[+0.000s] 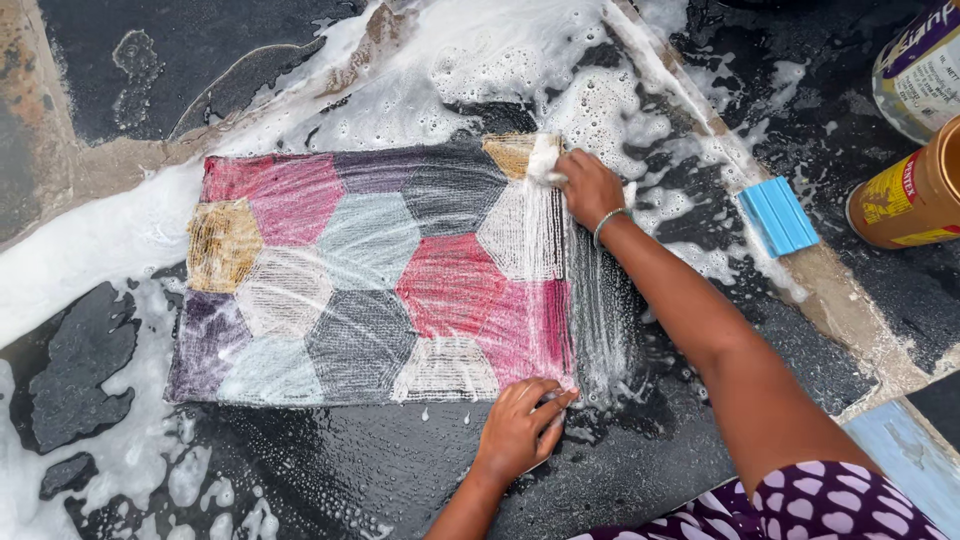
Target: The person unfolds a mat on a wet surface, rubs a bar of soap across its surface, and scrubs the mat with a cloth.
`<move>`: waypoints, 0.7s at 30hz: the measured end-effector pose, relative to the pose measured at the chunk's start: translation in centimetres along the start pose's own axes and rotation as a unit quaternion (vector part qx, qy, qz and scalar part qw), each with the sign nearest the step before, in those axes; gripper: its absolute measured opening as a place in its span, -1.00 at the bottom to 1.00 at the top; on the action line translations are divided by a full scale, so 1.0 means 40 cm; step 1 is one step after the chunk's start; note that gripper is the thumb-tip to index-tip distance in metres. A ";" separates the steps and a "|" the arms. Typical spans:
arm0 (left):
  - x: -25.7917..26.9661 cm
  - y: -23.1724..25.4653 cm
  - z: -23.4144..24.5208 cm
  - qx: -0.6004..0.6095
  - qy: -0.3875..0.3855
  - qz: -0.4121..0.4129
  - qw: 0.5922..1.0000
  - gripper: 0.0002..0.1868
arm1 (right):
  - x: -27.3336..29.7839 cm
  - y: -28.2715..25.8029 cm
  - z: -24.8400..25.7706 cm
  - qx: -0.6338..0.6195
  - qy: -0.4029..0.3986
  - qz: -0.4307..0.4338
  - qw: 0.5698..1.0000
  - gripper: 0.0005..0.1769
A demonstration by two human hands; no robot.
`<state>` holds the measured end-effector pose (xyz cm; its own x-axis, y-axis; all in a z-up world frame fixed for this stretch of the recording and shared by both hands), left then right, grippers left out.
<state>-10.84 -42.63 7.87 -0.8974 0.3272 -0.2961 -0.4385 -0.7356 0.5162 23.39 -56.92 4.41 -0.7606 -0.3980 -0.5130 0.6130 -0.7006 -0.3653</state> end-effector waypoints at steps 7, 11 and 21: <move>-0.003 -0.008 0.002 0.009 -0.004 -0.004 1.000 -0.58 | 0.279 -0.197 0.037 -0.137 -0.121 0.016 0.983 -0.88; 0.020 -0.014 -0.007 0.015 0.008 -0.019 1.000 -0.64 | 0.465 -0.340 0.131 -0.190 -0.209 0.097 0.954 -0.71; -0.007 0.000 0.011 0.034 0.021 0.001 0.999 -0.64 | -0.160 0.017 -0.088 0.009 0.010 -0.011 1.000 -0.74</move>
<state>-10.60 -42.48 8.30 -0.8962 0.3000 -0.3270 -0.4402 -0.6937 0.5701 29.41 -52.76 4.70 -0.7691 -0.3700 -0.5212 0.5922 -0.7192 -0.3633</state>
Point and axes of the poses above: each hand's wrist, its own x-axis away from the middle knuckle, its own z-axis out of the back of the hand, y = z × x, the point moved 2 cm from there along -x, towards the middle knuckle, and after that the axes turned 7 degrees about -x, right-handed, at the moved point
